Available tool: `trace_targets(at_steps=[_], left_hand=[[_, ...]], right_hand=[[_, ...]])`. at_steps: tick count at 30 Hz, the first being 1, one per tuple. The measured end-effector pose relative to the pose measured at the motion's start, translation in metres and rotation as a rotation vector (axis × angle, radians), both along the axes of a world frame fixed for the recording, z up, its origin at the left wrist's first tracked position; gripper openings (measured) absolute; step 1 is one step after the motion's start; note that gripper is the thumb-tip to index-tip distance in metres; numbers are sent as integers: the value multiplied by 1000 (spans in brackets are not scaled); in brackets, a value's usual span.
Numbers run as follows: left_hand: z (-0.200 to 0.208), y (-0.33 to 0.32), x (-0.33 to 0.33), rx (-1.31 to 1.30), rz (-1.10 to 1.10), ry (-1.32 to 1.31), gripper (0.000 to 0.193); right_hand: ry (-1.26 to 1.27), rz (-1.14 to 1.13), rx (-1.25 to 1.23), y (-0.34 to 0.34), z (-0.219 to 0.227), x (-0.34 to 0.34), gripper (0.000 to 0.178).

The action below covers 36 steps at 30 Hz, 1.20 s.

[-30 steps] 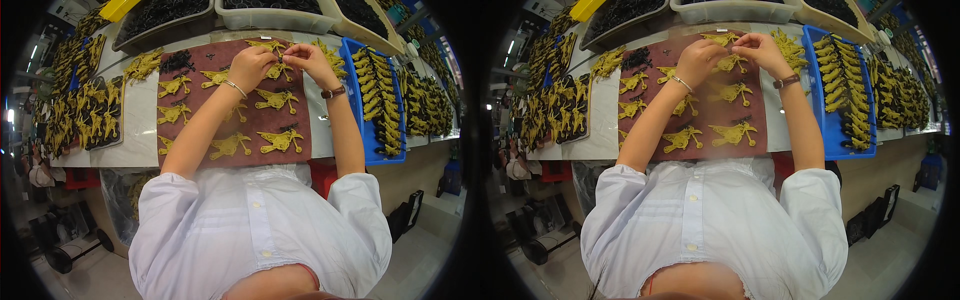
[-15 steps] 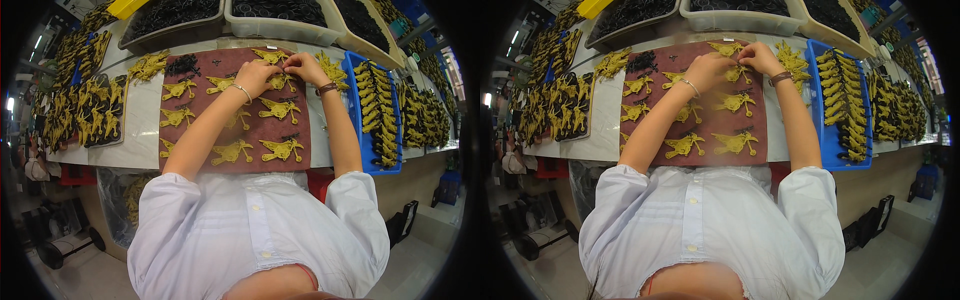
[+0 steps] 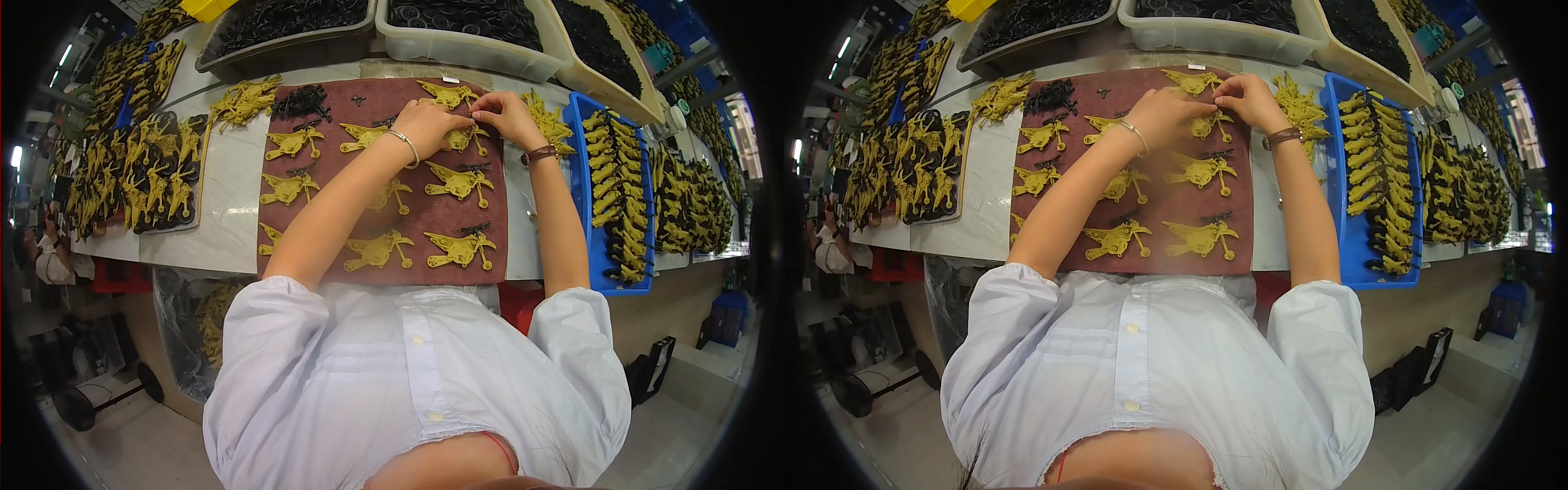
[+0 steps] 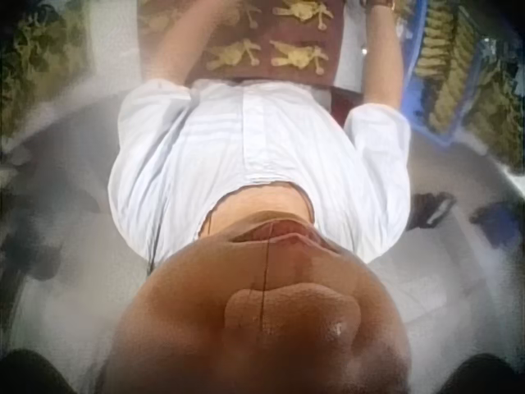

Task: The person assembles toy motorcycles by hand, attaching handlebars to motorcycle frames placed on a mat, and then taking wheels from a container and mounting them onto each frame.

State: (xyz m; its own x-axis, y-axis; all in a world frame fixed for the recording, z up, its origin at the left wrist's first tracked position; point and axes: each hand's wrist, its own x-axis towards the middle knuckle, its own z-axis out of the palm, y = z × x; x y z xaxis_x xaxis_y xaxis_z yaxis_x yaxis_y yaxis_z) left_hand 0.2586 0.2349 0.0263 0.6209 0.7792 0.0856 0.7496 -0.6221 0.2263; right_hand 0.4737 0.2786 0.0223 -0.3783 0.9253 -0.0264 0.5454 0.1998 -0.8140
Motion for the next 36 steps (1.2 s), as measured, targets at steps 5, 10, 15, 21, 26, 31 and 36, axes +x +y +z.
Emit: trace_targets(at_steps=[5,10,15,21,26,31,36], left_hand=[[6,1,1,-32,-5,1,47],[8,1,4,-28,0,71,47],[22,5,11,-161,13,226,49],[27,2,9,-160,23,267,47],[14,-12,7,10,61,249,49],[21,-8,-31,-19,85,-195,41],[37,5,-127,187,297,83,23]], right_hand=[[33,-10,-6,1,-4,0,8],[-15,16,-3,-1,-2,-1,10],[-8,-53,71,-8,-11,-3,11],[15,-181,121,-17,-19,-7,16],[-31,-164,160,-26,-16,-8,17],[-52,-188,108,-33,-12,-9,17],[-65,-233,182,-41,-6,-9,18]])
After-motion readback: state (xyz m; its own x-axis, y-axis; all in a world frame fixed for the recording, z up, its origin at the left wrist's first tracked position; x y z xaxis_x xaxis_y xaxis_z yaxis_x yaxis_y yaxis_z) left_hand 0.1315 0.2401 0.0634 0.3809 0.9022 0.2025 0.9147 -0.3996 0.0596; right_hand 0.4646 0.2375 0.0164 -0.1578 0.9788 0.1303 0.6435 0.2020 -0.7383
